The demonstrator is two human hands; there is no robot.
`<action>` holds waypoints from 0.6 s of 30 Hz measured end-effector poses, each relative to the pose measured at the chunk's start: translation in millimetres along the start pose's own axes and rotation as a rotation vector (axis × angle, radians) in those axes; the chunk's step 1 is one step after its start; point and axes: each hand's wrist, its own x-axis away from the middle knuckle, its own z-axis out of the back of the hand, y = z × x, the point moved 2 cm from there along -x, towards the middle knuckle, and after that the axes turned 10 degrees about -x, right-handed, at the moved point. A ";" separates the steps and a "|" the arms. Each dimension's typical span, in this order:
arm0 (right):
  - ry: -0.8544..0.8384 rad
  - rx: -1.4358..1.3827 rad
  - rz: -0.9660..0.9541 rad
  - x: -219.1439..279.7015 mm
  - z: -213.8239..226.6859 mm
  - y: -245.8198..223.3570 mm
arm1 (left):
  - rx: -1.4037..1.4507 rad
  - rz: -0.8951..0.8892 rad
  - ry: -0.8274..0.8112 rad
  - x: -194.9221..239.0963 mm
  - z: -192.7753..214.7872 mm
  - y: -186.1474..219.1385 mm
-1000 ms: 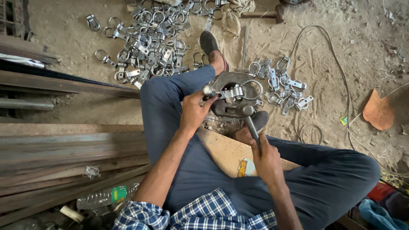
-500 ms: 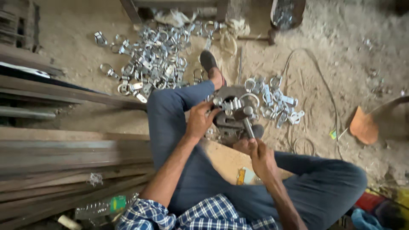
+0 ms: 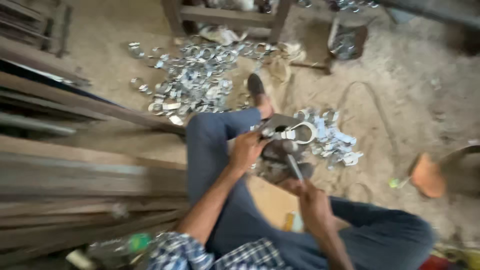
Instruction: The person assembles metal components by inserting small pins or bolts into pre-drilled holes in a circular metal frame and hammering them into place.
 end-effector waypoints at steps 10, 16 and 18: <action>-0.078 -0.650 -0.870 39.9 -0.4 -0.3 | 0.210 0.225 0.000 6.9 8.6 9.9; -0.115 -0.651 -0.888 48.1 -6.0 5.6 | 0.440 0.335 0.108 12.6 17.3 4.0; -0.081 -0.627 -0.837 49.1 -7.3 3.4 | 0.439 0.357 0.087 14.7 19.3 2.9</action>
